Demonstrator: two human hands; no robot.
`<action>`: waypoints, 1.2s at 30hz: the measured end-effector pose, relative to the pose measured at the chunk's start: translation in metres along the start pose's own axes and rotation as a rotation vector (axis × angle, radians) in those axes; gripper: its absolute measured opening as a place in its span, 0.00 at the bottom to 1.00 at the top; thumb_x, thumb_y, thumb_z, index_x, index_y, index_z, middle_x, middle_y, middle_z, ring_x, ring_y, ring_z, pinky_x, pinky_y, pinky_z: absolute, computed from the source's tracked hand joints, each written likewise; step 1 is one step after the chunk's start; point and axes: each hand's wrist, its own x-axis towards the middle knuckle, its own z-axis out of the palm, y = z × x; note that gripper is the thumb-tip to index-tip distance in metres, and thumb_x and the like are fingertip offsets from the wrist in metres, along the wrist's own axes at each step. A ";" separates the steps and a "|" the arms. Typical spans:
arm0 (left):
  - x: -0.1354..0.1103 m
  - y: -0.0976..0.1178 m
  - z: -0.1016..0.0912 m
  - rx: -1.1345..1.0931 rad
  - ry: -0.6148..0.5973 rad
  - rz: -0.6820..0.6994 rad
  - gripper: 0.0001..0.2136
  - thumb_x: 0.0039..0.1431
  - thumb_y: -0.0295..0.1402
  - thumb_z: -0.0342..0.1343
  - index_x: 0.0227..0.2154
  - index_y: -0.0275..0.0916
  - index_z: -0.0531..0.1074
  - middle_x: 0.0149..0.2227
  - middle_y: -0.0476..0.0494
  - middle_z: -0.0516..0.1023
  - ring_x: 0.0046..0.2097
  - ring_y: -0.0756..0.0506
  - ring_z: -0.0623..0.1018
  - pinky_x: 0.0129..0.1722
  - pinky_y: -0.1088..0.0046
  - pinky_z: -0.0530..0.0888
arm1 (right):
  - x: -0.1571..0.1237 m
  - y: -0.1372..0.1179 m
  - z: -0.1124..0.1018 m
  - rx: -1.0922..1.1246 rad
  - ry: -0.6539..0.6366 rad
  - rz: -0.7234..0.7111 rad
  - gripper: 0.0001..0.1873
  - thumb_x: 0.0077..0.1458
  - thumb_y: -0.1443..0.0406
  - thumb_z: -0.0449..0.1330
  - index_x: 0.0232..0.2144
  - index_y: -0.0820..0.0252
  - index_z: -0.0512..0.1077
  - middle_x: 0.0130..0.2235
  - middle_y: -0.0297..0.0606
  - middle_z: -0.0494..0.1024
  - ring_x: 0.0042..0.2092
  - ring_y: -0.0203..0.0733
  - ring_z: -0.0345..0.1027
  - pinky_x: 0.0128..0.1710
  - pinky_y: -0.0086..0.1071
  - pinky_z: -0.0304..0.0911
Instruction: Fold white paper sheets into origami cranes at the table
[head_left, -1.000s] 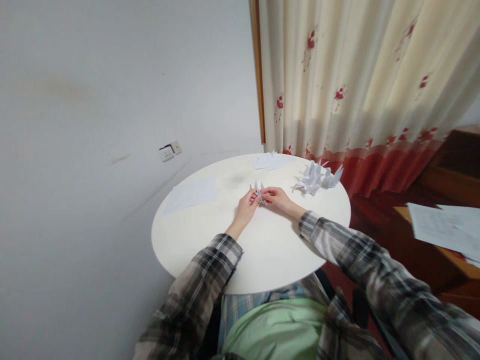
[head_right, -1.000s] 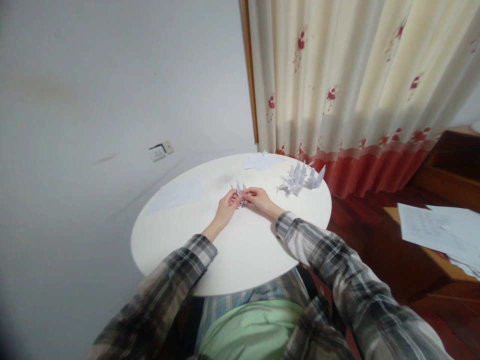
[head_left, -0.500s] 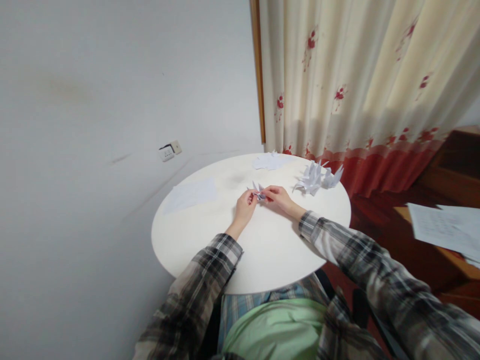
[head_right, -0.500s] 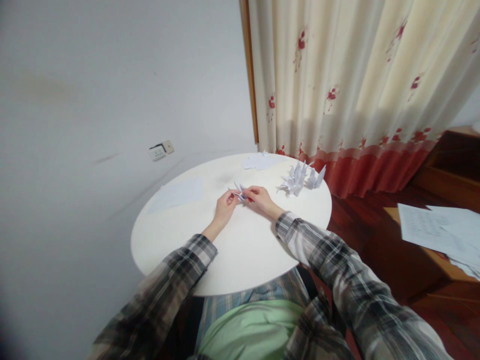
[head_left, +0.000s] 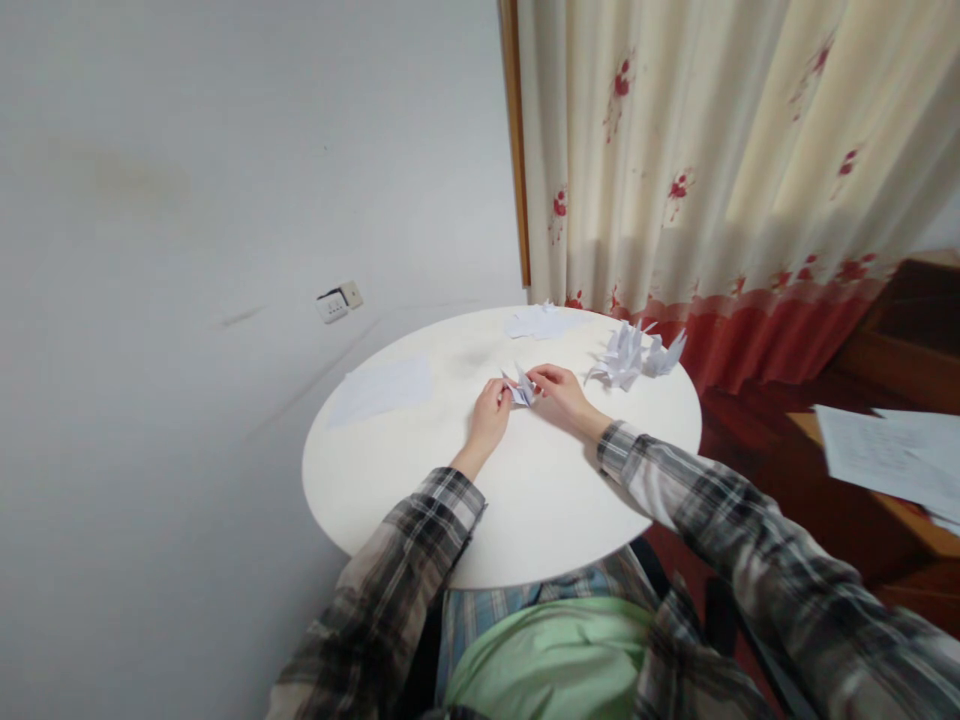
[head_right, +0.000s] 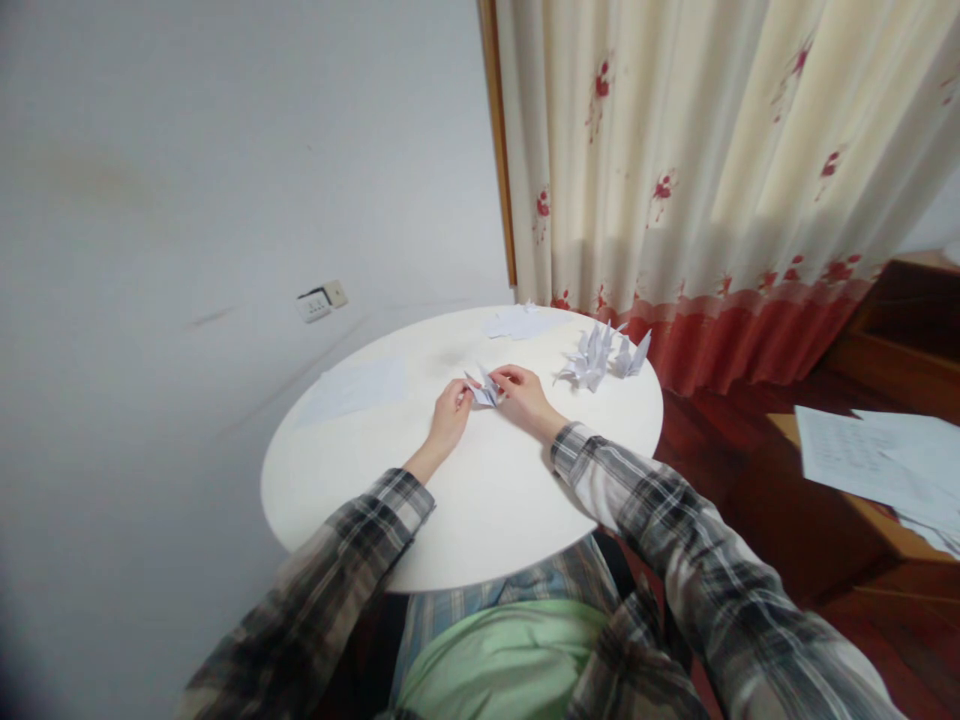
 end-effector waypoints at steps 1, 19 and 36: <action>0.000 0.000 0.000 -0.007 -0.005 -0.001 0.10 0.55 0.24 0.42 0.34 0.39 0.67 0.36 0.46 0.71 0.40 0.48 0.70 0.39 0.72 0.67 | 0.000 0.001 0.000 -0.005 -0.009 0.007 0.13 0.41 0.57 0.59 0.25 0.62 0.71 0.25 0.34 0.71 0.26 0.33 0.61 0.28 0.28 0.57; -0.003 0.008 -0.006 0.127 -0.021 0.150 0.11 0.51 0.20 0.45 0.33 0.40 0.68 0.37 0.46 0.69 0.43 0.47 0.69 0.41 0.72 0.67 | -0.007 0.003 0.003 -0.243 -0.053 -0.113 0.12 0.45 0.59 0.59 0.27 0.61 0.76 0.30 0.38 0.77 0.31 0.39 0.67 0.34 0.31 0.60; -0.003 0.004 -0.003 0.166 0.034 0.242 0.09 0.50 0.19 0.47 0.30 0.39 0.67 0.35 0.47 0.68 0.40 0.49 0.69 0.39 0.74 0.68 | -0.007 0.007 0.001 -0.488 -0.136 -0.319 0.11 0.52 0.61 0.56 0.32 0.59 0.77 0.35 0.38 0.78 0.35 0.40 0.71 0.36 0.28 0.61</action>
